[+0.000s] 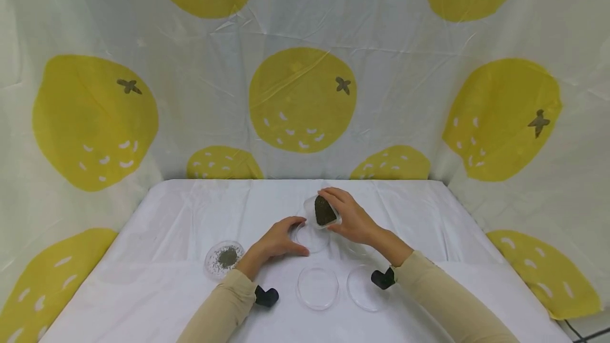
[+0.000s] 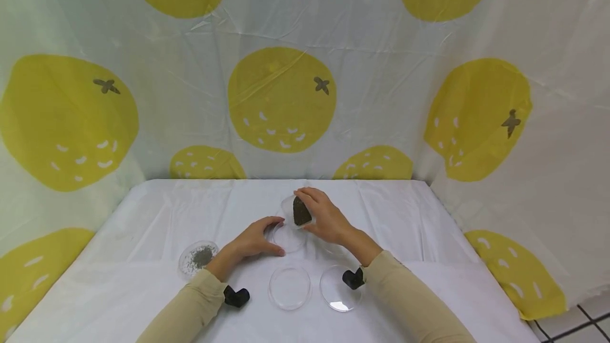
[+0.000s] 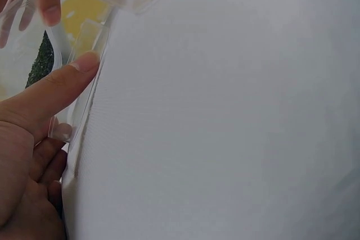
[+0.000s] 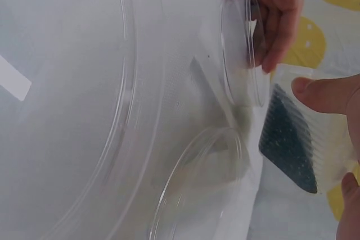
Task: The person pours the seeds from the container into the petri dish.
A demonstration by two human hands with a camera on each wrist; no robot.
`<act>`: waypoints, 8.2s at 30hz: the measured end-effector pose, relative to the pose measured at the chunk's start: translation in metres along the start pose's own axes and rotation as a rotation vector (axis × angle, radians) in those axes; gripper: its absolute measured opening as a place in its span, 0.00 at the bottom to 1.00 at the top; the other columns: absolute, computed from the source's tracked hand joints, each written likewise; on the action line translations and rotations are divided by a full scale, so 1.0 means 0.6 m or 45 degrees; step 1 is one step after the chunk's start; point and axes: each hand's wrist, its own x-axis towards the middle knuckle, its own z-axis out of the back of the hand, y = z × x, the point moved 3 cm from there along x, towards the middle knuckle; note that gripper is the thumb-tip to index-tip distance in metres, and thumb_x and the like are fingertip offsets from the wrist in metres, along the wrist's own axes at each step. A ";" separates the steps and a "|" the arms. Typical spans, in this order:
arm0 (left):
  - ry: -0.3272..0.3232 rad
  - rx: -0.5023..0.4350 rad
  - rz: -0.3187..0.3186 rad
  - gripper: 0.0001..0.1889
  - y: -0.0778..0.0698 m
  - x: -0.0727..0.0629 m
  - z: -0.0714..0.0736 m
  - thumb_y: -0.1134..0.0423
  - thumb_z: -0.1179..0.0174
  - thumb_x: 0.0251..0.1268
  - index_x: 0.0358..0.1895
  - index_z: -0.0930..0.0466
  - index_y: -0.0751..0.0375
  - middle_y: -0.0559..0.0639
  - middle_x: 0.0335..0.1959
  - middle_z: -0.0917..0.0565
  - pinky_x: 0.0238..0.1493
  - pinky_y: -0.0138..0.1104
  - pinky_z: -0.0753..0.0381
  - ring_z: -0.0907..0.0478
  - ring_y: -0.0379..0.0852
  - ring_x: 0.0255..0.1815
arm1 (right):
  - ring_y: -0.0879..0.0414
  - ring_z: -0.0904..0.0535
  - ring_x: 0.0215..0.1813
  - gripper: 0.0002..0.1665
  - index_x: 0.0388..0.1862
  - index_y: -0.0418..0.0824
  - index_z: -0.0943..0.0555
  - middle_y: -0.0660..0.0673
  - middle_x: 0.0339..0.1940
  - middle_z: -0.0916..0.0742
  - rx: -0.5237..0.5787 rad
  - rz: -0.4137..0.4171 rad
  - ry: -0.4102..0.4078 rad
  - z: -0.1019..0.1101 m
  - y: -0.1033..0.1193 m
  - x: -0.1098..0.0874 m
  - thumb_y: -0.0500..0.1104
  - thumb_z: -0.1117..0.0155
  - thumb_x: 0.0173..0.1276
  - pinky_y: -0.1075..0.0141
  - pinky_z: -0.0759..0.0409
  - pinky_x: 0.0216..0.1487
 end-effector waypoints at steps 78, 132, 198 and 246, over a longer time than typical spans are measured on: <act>0.000 0.011 -0.035 0.47 0.003 0.003 0.001 0.58 0.16 0.44 0.72 0.27 0.63 0.58 0.70 0.25 0.75 0.51 0.37 0.33 0.58 0.73 | 0.35 0.38 0.76 0.58 0.79 0.34 0.36 0.32 0.75 0.31 0.127 -0.124 -0.008 -0.004 -0.003 0.012 0.34 0.15 0.52 0.41 0.38 0.74; 0.018 0.008 -0.032 0.47 0.001 0.000 0.001 0.57 0.16 0.46 0.73 0.27 0.62 0.56 0.70 0.25 0.75 0.50 0.38 0.34 0.57 0.75 | 0.37 0.46 0.81 0.49 0.85 0.38 0.48 0.35 0.81 0.38 1.420 -0.796 -0.068 0.025 -0.031 0.002 0.35 0.34 0.73 0.40 0.47 0.77; 0.019 0.055 -0.073 0.47 0.004 0.000 -0.001 0.56 0.16 0.46 0.73 0.27 0.61 0.57 0.71 0.26 0.75 0.51 0.39 0.35 0.59 0.75 | 0.41 0.49 0.78 0.40 0.84 0.46 0.48 0.43 0.78 0.42 1.196 -0.703 0.016 0.175 -0.211 -0.287 0.31 0.47 0.80 0.77 0.30 0.62; 0.010 0.029 -0.043 0.47 0.001 -0.001 0.001 0.56 0.16 0.46 0.73 0.28 0.60 0.56 0.71 0.27 0.75 0.52 0.38 0.35 0.58 0.75 | 0.60 0.34 0.74 0.39 0.80 0.27 0.43 0.57 0.70 0.28 0.872 -0.574 -0.186 0.224 -0.125 -0.160 0.33 0.39 0.77 0.79 0.31 0.64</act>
